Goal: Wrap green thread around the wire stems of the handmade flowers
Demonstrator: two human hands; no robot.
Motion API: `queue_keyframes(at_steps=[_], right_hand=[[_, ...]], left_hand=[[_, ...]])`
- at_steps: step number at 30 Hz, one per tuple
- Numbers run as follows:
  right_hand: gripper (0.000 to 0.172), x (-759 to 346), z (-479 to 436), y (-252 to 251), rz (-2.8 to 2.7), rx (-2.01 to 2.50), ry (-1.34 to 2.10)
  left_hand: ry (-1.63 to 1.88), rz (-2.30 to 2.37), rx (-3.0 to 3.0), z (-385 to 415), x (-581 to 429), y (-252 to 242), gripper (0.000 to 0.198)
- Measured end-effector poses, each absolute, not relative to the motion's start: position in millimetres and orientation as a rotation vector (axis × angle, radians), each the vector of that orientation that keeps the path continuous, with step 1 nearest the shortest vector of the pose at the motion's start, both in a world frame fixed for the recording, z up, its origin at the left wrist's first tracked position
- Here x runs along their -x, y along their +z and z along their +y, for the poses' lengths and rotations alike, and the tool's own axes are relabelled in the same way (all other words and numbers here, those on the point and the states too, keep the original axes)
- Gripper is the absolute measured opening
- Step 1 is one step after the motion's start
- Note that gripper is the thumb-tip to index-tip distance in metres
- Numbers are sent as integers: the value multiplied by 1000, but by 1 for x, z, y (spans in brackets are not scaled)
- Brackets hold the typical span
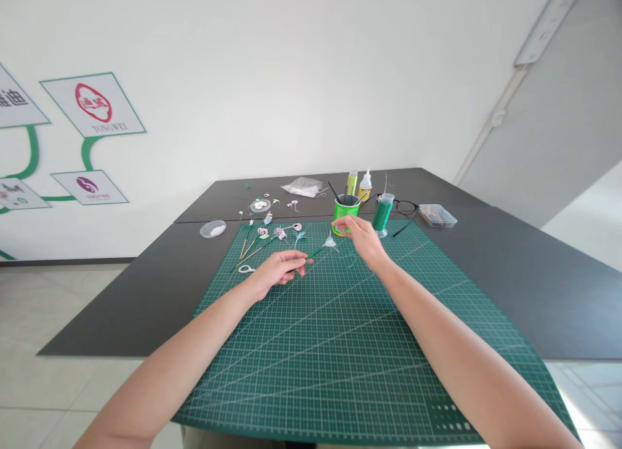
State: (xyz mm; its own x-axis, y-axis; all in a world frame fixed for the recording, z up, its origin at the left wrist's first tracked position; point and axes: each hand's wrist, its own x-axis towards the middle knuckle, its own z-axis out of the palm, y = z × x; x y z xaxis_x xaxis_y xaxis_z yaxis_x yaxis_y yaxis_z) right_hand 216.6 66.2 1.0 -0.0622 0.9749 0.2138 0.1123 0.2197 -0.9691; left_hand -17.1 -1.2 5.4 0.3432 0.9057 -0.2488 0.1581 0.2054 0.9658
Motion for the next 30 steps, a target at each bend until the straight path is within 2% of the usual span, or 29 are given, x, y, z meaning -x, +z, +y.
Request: queue_keyframes(at_steps=[2,6,9,12,18,26,30], right_hand=[[20,-217,64,3,-1382,1114,1292],[38,-218,52,11,-1570,1029,1787],[37,-219,47,14,-1756,878,1975],[34,-220,49,11,-1803,810,1947],[45,-225,59,3,-1746,768,1867],[31,-220,56,5,-1713,845,1733],[33,-211,51,7,-1738,899,1628]], left_hand=[[728,1108,-1255,-1,18,6,38],[751,1083,-1229,0,19,5,42],[745,1069,-1230,1,20,5,41],[733,1047,-1238,0,20,4,37],[700,940,-1203,-2,20,6,33],[543,821,-1229,-8,18,14,33],[496,822,-1307,-9,17,14,37]])
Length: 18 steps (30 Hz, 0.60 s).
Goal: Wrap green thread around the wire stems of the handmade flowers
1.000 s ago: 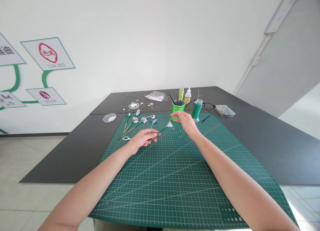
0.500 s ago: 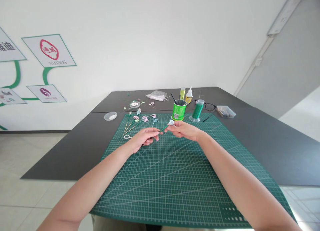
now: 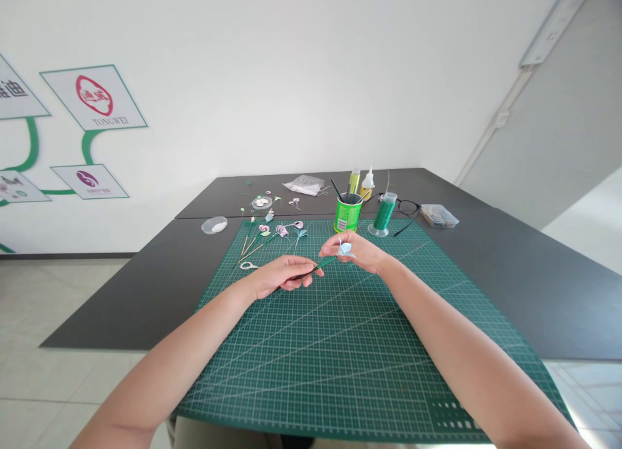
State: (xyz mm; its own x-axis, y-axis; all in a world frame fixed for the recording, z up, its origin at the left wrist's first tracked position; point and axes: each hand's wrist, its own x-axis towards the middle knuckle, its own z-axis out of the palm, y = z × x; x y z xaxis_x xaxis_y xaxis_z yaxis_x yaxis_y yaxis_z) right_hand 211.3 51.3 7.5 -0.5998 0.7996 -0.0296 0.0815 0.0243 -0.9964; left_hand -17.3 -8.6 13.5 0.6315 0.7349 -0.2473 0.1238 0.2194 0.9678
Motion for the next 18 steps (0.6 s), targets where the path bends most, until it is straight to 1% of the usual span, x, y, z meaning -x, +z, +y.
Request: queue_keyframes(at_steps=[3,6,13,18], right_hand=[[36,-206,49,6,-1774,904,1567],[37,-203,49,2,-1754,874,1575],[30,-196,46,2,-1639,772,1682],[29,-197,45,4,-1687,799,1629]], left_hand=[[462,814,-1337,-8,17,12,38],[435,797,-1343,-8,16,11,37],[381,749,-1382,-10,16,12,37],[403,746,-1391,-10,16,11,38]])
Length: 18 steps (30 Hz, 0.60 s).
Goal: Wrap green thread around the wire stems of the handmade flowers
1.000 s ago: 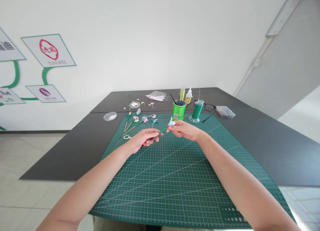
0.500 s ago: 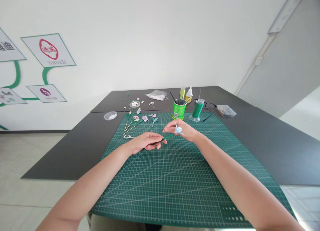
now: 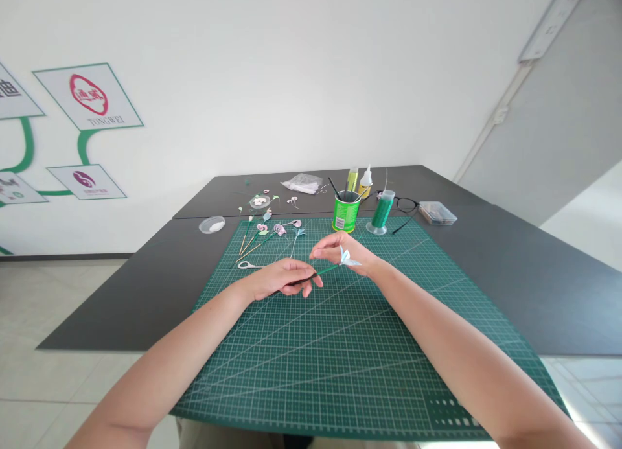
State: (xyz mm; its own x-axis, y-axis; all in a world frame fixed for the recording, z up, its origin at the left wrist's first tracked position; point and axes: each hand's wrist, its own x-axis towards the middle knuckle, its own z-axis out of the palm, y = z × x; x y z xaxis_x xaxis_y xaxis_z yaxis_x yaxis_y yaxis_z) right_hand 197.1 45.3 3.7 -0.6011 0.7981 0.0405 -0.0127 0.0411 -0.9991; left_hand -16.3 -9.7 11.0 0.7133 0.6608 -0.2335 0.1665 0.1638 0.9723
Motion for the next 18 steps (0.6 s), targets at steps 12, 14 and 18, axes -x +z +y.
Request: queue_keyframes(at_steps=[12,14,18], right_hand=[[35,-198,50,-3,-1996,871,1397],[32,-198,51,-5,-2041,831,1374],[32,-199,52,-8,-2166,868,1321]], left_hand=[[766,825,-1206,2,21,4,28],[808,899,-1169,5,21,2,26],[811,1071,-1102,9,20,0,20]])
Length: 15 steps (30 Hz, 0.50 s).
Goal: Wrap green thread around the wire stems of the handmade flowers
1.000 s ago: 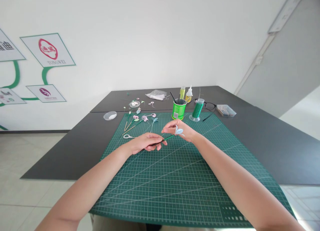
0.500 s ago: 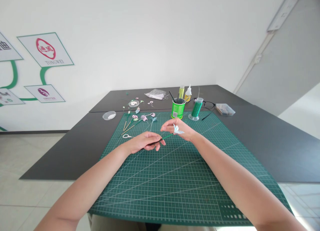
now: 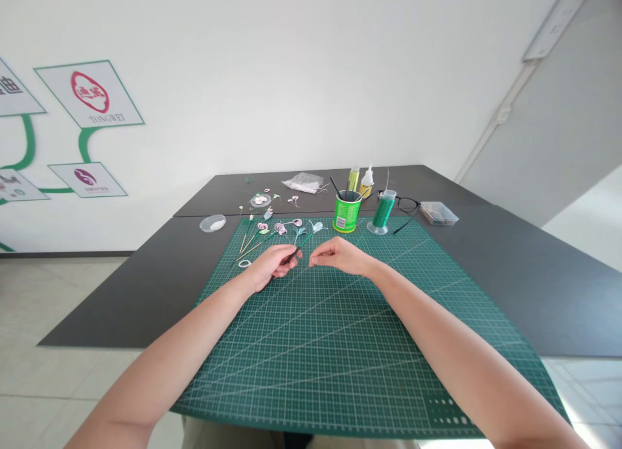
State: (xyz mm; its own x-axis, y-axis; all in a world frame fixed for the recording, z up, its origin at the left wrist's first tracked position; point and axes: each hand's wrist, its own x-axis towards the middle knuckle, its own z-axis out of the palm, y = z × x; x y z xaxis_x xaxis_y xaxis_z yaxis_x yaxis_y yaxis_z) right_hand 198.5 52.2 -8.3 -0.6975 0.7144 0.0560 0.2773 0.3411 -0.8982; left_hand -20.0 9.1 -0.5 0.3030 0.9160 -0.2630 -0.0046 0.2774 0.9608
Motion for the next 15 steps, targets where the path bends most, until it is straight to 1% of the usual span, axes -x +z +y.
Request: queue_keyframes(at_steps=[4,7,12,15], right_hand=[[34,-198,47,-6,-2261,839,1298],[35,-198,39,3,-2262,763,1361],[36,-198,31,15,-2033,698,1395],[39,-200,30,18,-1879,743,1381]], left_hand=[[787,1183,-1108,9,19,-1,17],[767,1275,-1226,9,20,-4,22],[699,1369,-1604,11,23,-12,29],[615,1331,-1677,10,23,-11,33]])
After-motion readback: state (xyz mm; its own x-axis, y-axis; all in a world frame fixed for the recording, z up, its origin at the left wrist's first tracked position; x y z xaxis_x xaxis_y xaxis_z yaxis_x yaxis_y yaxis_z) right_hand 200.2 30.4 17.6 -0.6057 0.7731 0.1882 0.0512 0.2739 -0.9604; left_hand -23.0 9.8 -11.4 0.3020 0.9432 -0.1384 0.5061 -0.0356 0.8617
